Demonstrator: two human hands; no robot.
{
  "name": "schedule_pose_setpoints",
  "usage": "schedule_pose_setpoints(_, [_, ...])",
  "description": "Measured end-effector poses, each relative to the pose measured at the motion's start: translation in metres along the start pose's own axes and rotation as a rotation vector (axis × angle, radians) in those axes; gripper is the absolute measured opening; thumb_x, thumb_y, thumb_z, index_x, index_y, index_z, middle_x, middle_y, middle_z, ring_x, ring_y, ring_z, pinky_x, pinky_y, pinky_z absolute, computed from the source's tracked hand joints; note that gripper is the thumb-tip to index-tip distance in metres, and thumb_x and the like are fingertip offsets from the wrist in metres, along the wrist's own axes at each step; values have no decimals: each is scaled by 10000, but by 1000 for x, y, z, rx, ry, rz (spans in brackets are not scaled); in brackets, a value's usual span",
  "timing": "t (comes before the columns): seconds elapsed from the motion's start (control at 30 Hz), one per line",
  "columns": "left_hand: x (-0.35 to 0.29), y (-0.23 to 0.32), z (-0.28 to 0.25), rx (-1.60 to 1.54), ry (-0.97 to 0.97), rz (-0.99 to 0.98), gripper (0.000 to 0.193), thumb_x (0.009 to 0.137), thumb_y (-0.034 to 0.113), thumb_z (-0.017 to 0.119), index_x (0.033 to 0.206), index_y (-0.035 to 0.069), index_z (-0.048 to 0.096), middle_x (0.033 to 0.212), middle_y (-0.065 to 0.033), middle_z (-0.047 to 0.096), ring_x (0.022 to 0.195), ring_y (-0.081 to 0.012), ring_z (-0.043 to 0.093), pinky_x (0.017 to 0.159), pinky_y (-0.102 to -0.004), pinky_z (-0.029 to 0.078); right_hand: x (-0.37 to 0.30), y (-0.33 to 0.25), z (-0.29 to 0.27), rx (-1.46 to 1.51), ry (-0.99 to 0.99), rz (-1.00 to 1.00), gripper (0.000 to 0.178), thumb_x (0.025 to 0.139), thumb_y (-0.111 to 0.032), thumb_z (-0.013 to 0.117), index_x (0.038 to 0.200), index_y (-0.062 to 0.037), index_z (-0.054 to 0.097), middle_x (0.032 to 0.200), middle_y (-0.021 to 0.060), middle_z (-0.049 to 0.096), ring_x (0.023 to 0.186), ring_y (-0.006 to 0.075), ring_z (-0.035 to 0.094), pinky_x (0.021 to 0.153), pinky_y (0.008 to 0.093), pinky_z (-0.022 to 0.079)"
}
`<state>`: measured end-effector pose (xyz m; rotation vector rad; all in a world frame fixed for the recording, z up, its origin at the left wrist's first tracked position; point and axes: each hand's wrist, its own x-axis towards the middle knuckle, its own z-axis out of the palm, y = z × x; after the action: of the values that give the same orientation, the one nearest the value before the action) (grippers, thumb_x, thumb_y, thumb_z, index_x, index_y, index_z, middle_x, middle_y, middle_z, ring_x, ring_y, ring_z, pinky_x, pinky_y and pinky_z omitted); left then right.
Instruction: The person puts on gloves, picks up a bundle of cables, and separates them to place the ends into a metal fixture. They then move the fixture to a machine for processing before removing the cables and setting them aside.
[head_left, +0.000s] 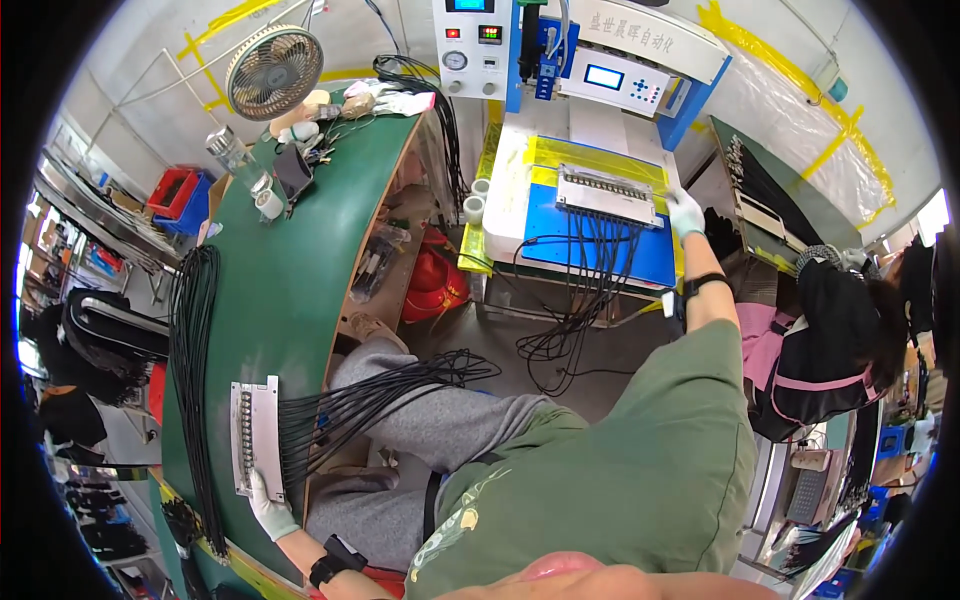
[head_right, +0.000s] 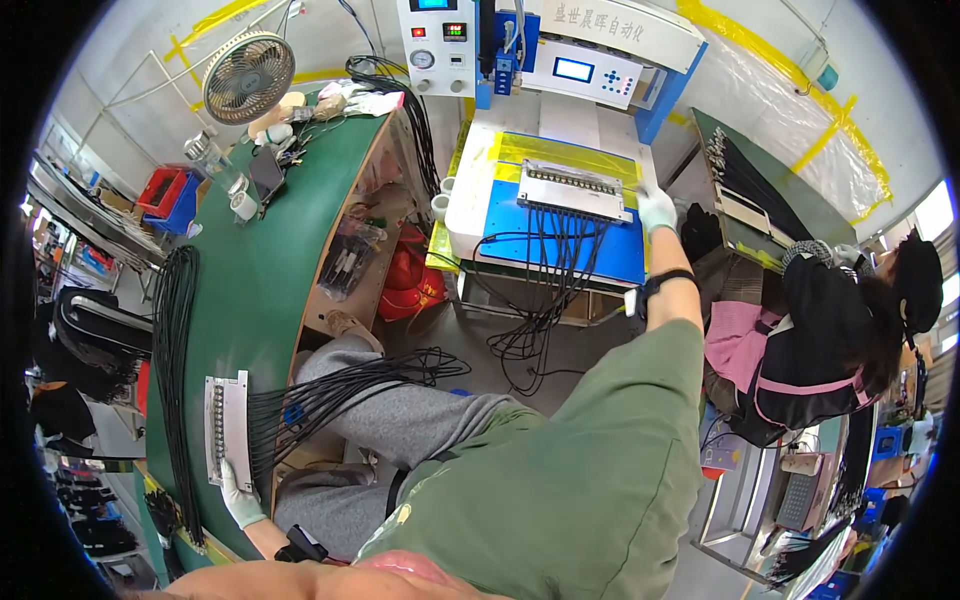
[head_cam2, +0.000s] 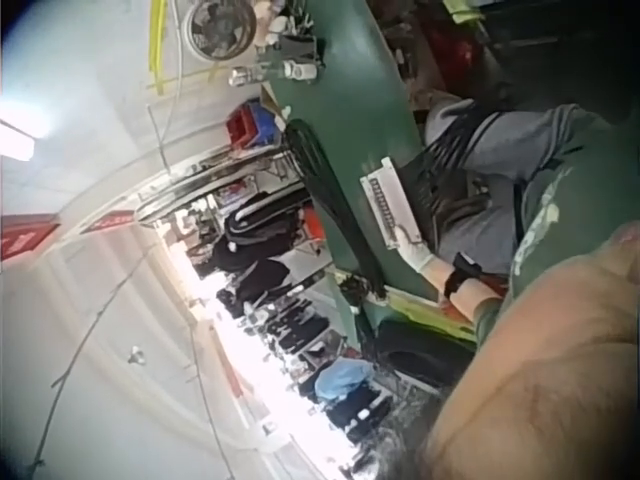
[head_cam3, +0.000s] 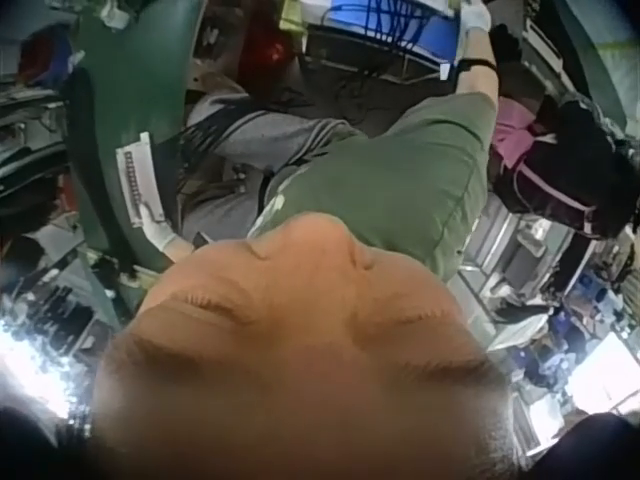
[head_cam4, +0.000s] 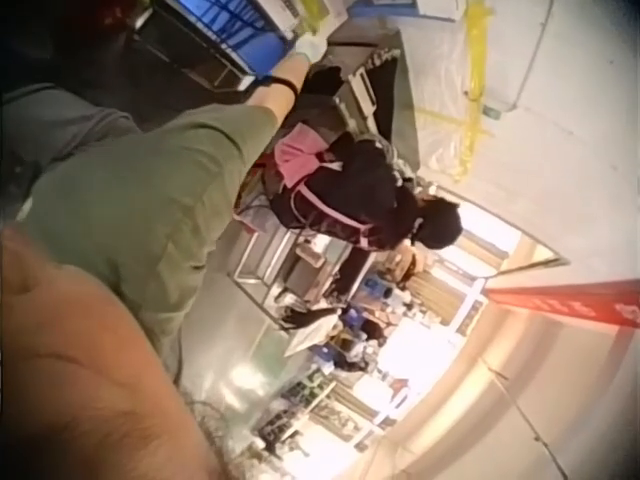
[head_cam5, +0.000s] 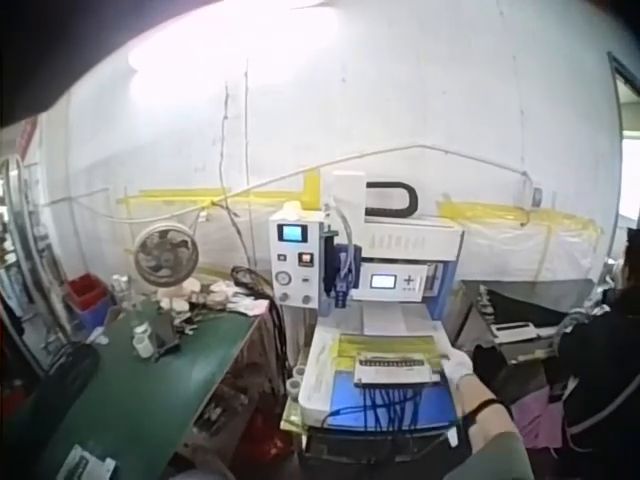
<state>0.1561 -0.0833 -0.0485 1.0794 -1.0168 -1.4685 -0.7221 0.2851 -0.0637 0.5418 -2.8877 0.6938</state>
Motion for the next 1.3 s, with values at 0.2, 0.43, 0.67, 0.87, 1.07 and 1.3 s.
schedule_pose_setpoints(0.2, [-9,9,9,6,-24,-20,556,941,277,646,1365,-34,464,1305,-121,551,1139,-219,574,990,-366,469,-83,102,-3,-368,-459,-139,803,781,-224,731,1493,-279,363,1390,145,514,1167,309,579,991,388,456])
schedule_pose_setpoints(0.43, [6,2,-8,46,38,-37,552,934,304,653,1353,-13,484,1290,-119,563,1104,-226,595,931,-360,499,-128,42,-19,-185,-232,167,823,689,-117,747,1453,-177,447,1155,147,657,1091,303,627,976,374,479])
schedule_pose_setpoints(0.67, [-20,23,16,145,184,-196,572,917,335,672,1349,8,492,1225,-95,580,997,-211,599,819,-342,516,-65,11,-50,-207,28,-8,561,787,-266,714,1302,-83,590,1132,155,678,1042,281,656,929,342,493])
schedule_pose_setpoints(0.87, [-49,20,39,342,174,0,621,865,286,729,1362,7,482,1108,-78,605,847,-185,568,736,-313,499,-78,-244,-15,541,-289,-429,360,862,-330,657,1129,-92,703,1108,104,706,1034,245,663,929,342,497])
schedule_pose_setpoints(1.07, [-42,-3,0,778,163,105,617,825,207,760,1332,2,475,828,-37,589,660,-125,513,598,-279,443,-235,-499,99,668,-1161,-719,299,857,-316,630,1032,-92,722,982,67,731,798,172,693,727,288,555])
schedule_pose_setpoints(1.3, [-45,4,21,1081,229,149,757,764,222,796,1369,-73,448,860,-120,619,743,-216,573,716,-335,484,-354,-618,130,276,-1305,-987,325,846,-362,616,816,-57,725,751,69,711,541,192,650,565,318,535])
